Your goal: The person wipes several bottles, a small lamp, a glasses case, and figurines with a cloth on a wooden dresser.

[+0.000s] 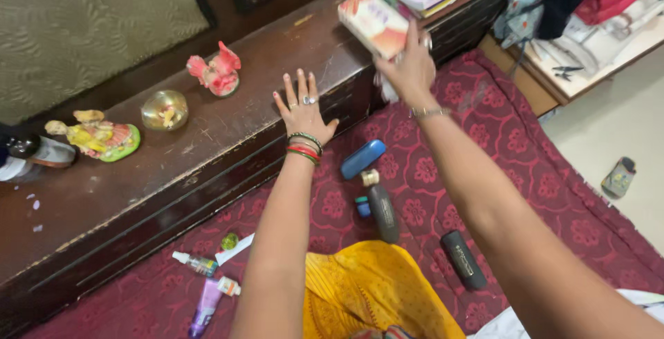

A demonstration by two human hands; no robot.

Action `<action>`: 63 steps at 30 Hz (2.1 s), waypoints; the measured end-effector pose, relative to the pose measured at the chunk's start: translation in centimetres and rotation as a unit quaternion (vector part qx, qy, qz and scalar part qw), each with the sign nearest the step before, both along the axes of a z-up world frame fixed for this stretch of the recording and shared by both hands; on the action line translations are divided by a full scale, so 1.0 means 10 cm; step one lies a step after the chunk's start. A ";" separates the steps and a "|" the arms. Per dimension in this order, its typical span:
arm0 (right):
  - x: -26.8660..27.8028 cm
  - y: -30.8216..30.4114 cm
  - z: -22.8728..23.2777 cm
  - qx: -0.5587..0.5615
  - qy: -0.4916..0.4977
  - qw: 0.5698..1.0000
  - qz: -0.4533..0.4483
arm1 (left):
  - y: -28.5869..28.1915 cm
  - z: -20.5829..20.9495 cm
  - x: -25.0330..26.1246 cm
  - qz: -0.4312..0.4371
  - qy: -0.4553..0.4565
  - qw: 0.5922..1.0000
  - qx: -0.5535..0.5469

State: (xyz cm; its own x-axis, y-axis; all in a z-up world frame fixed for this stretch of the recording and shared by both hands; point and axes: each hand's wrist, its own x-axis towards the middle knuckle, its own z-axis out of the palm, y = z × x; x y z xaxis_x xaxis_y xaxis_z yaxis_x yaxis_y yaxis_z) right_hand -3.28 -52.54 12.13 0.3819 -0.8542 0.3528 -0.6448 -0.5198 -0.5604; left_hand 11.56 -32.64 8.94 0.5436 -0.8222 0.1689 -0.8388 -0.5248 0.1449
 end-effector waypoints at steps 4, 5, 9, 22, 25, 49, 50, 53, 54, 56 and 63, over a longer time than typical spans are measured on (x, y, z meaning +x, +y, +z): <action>0.24 -0.36 -0.33 -0.230 -0.096 0.968 0.036 | 0.05 -0.15 0.01 -0.024 0.002 0.999 -0.035; 0.26 -0.39 -0.45 -0.287 -0.119 0.950 0.033 | 0.05 -0.16 0.04 -0.029 -0.001 0.999 -0.042; -0.27 -0.02 -1.31 -0.187 -0.118 0.967 0.123 | 0.03 -0.22 0.06 -0.025 -0.007 0.999 -0.047; -0.43 0.53 -2.60 0.082 0.378 0.869 0.310 | -0.01 -0.09 0.11 -0.026 0.060 0.997 0.046; -0.55 0.63 -2.34 0.285 0.389 0.852 0.204 | -0.06 -0.04 0.15 -0.021 0.087 0.994 0.069; -1.10 2.80 -0.13 0.274 -0.145 0.889 0.338 | 2.09 -0.52 -2.38 -0.005 0.866 0.270 -0.421; -1.15 2.90 -0.13 0.247 -0.160 0.879 0.375 | 2.11 -0.50 -2.34 -0.008 0.860 0.269 -0.434; -1.52 3.45 -0.12 0.159 -0.183 0.844 0.479 | 2.20 -0.41 -2.12 -0.025 0.849 0.263 -0.457; -1.66 3.65 -0.10 0.127 -0.174 0.832 0.511 | 2.23 -0.38 -2.06 -0.030 0.850 0.258 -0.458; -1.84 3.86 -0.06 0.104 -0.131 0.851 0.498 | 2.27 -0.35 -1.99 -0.037 0.860 0.246 -0.446; -1.37 2.82 -0.37 0.148 -0.159 0.926 0.310 | 2.19 -0.36 -2.25 -0.039 0.890 0.168 -0.421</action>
State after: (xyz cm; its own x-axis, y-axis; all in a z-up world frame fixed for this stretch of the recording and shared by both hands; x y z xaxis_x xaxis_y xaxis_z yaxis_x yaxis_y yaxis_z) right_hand -17.02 -24.31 8.39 0.7481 -0.5830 0.3170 -0.0528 -0.5285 -0.8473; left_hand -10.93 -10.78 5.30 0.3427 -0.9303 -0.1305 0.9285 0.3142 0.1981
